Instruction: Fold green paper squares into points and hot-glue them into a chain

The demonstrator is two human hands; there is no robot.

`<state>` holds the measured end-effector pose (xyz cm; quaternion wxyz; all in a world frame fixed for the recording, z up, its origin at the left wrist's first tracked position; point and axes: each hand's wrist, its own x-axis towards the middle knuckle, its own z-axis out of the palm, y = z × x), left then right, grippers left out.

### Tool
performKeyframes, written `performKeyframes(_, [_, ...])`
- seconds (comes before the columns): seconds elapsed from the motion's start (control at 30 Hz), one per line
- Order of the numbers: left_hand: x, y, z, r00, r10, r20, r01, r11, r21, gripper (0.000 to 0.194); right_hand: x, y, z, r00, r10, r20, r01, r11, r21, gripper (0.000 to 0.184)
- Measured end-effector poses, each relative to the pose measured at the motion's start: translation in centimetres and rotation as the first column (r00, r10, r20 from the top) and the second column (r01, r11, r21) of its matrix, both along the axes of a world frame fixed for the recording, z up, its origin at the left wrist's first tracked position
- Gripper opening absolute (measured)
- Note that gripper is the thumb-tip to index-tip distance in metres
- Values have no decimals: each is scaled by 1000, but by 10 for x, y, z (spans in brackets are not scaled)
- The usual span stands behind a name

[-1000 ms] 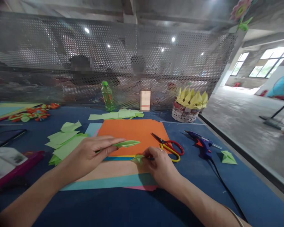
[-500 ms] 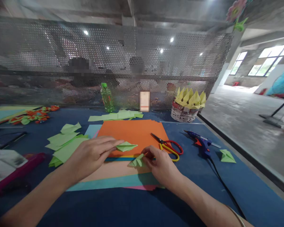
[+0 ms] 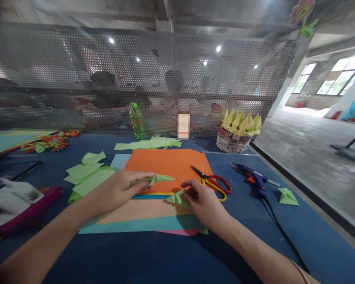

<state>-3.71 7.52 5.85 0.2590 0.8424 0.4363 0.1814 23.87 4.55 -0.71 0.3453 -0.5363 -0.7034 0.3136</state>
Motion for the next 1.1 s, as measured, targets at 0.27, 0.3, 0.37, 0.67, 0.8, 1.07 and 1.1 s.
performKeyframes(0.27, [-3, 22, 31, 971, -50, 232, 159, 864, -477, 28, 5, 5, 4, 972, 47, -231, -61, 997, -50, 37])
performKeyframes(0.3, [-3, 24, 29, 967, -51, 248, 175, 843, -509, 27, 5, 5, 5, 967, 49, -248, -64, 996, -55, 38])
performKeyframes(0.37, [-2, 29, 21, 962, -52, 268, 200, 803, -562, 28, 4, 5, 8, 961, 47, -273, -67, 996, -66, 39])
performKeyframes(0.67, [0, 32, -2, 959, -32, 282, 223, 699, -679, 27, 2, 2, 15, 952, 35, -304, -71, 992, -107, 42])
performKeyframes(0.8, [-2, 34, -8, 965, 1, 262, 194, 671, -716, 29, 2, 1, 14, 949, 58, -309, -97, 989, -112, 42])
performKeyframes(1.07, [-1, 37, -13, 962, 34, 269, 183, 651, -737, 52, 4, 0, 13, 948, 85, -307, -125, 986, -111, 42])
performKeyframes(1.1, [-1, 36, -14, 960, 39, 276, 185, 652, -735, 53, 4, 0, 12, 948, 87, -306, -126, 986, -110, 42])
